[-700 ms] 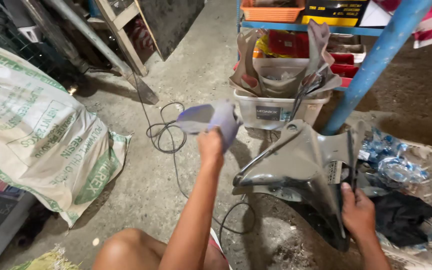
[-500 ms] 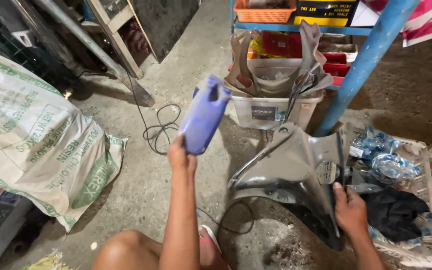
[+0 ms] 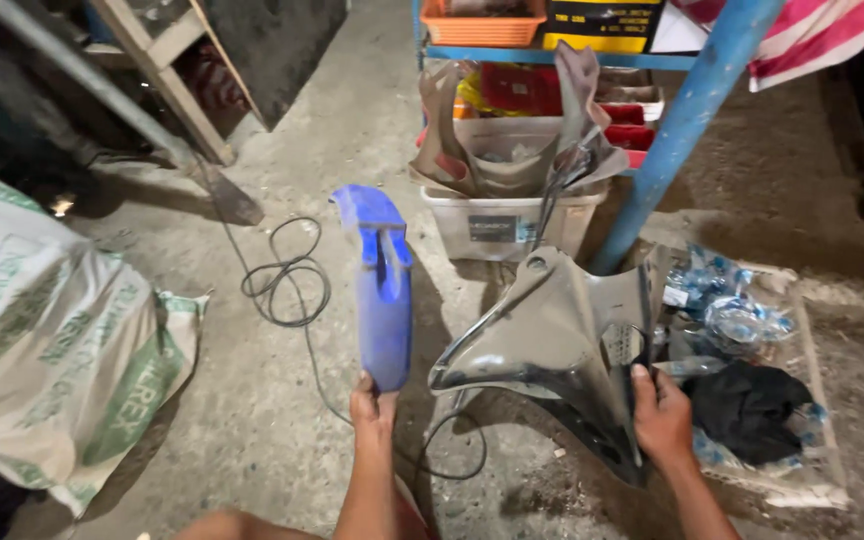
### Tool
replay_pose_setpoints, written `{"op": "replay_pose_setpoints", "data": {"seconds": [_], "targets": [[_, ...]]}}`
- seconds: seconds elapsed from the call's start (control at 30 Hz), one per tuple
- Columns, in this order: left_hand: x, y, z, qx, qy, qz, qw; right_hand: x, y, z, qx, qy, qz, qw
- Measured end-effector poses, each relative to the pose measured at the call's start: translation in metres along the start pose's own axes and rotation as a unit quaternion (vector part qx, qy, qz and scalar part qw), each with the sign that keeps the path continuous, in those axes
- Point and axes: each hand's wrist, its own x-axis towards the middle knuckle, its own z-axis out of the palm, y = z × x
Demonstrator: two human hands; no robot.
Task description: The person sits on the floor and wipes a black plastic car part with a black cloth. They hold the part with one hand and scrub its surface with the other, turning it over to clean different sides.
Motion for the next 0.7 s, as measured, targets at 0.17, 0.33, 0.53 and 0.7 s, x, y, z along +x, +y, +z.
{"op": "replay_pose_setpoints", "data": {"seconds": [0.17, 0.33, 0.53, 0.7], "targets": [[-0.011, -0.012, -0.037, 0.101, 0.174, 0.034, 0.979, -0.002, 0.018, 0.010, 0.023, 0.018, 0.021, 0.999], [0.013, -0.031, 0.187, 0.143, -0.388, 0.088, 0.906, -0.015, 0.009, 0.021, 0.009, 0.047, 0.002, 0.999], [-0.016, -0.029, -0.035, 0.722, 0.286, 0.002, 0.630, -0.023, -0.002, 0.029, 0.004, 0.055, 0.003, 0.998], [-0.098, -0.037, 0.091, 0.759, 0.281, 0.197, 0.554, -0.027, 0.002, 0.035, 0.049, 0.062, 0.036, 0.996]]}}
